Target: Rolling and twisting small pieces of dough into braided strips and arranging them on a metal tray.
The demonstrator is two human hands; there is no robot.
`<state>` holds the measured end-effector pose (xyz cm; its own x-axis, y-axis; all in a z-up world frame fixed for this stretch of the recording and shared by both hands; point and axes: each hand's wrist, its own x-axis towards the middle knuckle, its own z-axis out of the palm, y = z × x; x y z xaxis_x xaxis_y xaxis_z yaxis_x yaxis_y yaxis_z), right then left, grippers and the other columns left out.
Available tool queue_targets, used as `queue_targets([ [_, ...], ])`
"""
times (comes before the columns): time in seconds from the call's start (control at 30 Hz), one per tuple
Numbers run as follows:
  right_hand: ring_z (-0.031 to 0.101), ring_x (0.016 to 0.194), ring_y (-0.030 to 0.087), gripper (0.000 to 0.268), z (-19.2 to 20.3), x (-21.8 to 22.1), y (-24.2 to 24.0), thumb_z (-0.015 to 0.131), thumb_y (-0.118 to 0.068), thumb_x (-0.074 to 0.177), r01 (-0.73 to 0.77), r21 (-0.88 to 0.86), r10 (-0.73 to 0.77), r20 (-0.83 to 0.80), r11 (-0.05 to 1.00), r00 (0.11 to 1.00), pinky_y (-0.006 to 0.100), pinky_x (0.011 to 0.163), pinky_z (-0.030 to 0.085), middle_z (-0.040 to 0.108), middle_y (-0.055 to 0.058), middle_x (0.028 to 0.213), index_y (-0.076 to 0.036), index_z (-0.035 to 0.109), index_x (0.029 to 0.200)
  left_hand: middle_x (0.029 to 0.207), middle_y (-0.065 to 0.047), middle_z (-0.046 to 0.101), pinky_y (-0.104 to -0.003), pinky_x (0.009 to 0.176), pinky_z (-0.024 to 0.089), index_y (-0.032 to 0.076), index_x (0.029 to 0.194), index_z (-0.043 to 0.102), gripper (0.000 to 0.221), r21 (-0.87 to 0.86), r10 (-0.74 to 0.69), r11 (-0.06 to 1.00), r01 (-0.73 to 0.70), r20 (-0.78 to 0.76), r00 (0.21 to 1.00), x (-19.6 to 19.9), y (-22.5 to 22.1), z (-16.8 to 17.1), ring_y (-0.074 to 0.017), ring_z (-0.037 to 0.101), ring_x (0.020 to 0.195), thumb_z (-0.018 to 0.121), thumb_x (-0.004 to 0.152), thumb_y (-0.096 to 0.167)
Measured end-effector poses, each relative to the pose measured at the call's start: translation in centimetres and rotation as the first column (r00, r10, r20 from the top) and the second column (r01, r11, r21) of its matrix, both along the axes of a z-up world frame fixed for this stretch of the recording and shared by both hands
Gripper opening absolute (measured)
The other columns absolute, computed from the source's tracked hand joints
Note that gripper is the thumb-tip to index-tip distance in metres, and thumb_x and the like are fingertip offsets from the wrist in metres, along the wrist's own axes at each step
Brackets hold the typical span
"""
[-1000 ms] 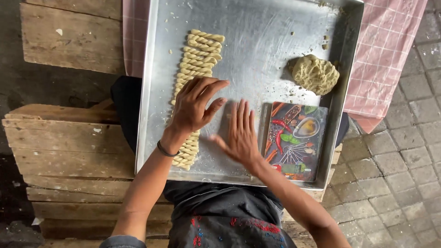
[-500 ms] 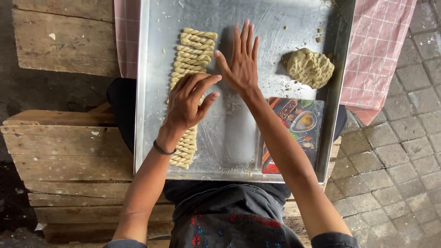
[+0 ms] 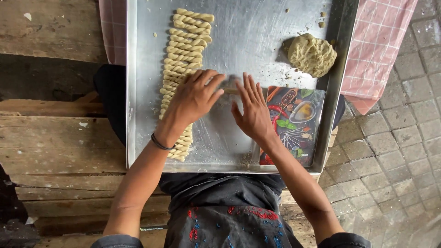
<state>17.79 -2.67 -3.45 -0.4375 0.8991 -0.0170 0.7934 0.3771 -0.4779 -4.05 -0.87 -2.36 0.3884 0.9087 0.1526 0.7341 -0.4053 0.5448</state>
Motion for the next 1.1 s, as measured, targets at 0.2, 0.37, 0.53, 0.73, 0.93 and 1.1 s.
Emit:
queue_targets([
  [0.2, 0.049, 0.142, 0.036, 0.034, -2.2, 0.9, 0.4, 0.07, -0.024, 0.098, 0.004, 0.097, -0.01, 0.069, 0.995, 0.998, 0.055, 0.119, 0.033, 0.055, 0.017, 0.149, -0.016, 0.07, 0.132, 0.112, -0.002, 0.055, -0.04, 0.081, 0.051, 0.015, 0.123, 0.058, 0.022, -0.124, -0.074, 0.991, 0.054, -0.162, 0.984, 2.3, -1.2, -2.0, -0.0229, 0.06, 0.099, 0.06, 0.102, 0.022],
  [0.37, 0.057, 0.135, 0.03, 0.021, -3.0, 1.0, 1.2, 0.075, -0.029, 0.096, 0.028, 0.112, -0.033, 0.042, 0.993, 0.999, 0.052, 0.114, 0.041, 0.063, 0.008, 0.136, -0.022, 0.077, 0.116, 0.105, -0.001, 0.054, -0.036, 0.074, 0.048, 0.016, 0.107, 0.058, 0.009, -0.043, -0.031, 0.999, 0.023, -0.183, 0.983, 2.5, -1.3, -3.5, -0.0202, 0.059, 0.092, 0.049, 0.107, 0.018],
  [0.53, 0.067, 0.11, 0.03, 0.014, -2.8, 1.6, 1.1, 0.077, -0.022, 0.095, 0.007, 0.175, -0.003, -0.025, 0.985, 1.0, 0.049, 0.102, 0.051, 0.069, 0.008, 0.111, -0.023, 0.082, 0.109, 0.093, 0.0, 0.052, -0.035, 0.07, 0.046, 0.014, 0.093, 0.058, 0.016, 0.042, 0.0, 0.999, 0.007, -0.148, 0.989, 2.5, -1.1, -3.7, -0.0194, 0.057, 0.083, 0.051, 0.107, 0.018],
  [0.73, 0.069, 0.099, 0.025, 0.015, -1.9, 1.4, 1.1, 0.079, -0.024, 0.095, 0.002, 0.226, 0.001, -0.013, 0.974, 1.0, 0.048, 0.101, 0.05, 0.071, 0.005, 0.1, -0.022, 0.081, 0.11, 0.089, 0.001, 0.051, -0.034, 0.069, 0.045, 0.014, 0.089, 0.058, 0.017, 0.083, 0.017, 0.997, -0.004, -0.154, 0.988, 2.3, -0.9, -3.5, -0.0189, 0.056, 0.079, 0.053, 0.106, 0.016],
  [0.93, 0.071, 0.098, 0.031, 0.016, -1.7, 1.2, 1.4, 0.08, -0.012, 0.091, 0.002, 0.279, 0.014, -0.055, 0.96, 0.998, 0.051, 0.105, 0.048, 0.072, 0.012, 0.099, -0.015, 0.081, 0.107, 0.095, 0.0, 0.051, -0.034, 0.07, 0.047, 0.014, 0.092, 0.06, 0.012, 0.162, 0.013, 0.987, 0.007, -0.125, 0.992, 2.5, -0.7, -2.4, -0.0192, 0.057, 0.082, 0.056, 0.104, 0.015],
  [1.1, 0.07, 0.098, 0.028, 0.016, -1.6, 1.0, 1.1, 0.082, -0.016, 0.09, -0.012, 0.32, 0.025, -0.035, 0.948, 0.999, 0.052, 0.106, 0.047, 0.073, 0.008, 0.102, -0.019, 0.082, 0.105, 0.09, 0.002, 0.05, -0.031, 0.066, 0.043, 0.015, 0.083, 0.057, 0.021, 0.248, 0.03, 0.969, 0.009, -0.152, 0.988, 3.0, -0.8, -4.4, -0.0172, 0.054, 0.076, 0.053, 0.104, 0.013],
])
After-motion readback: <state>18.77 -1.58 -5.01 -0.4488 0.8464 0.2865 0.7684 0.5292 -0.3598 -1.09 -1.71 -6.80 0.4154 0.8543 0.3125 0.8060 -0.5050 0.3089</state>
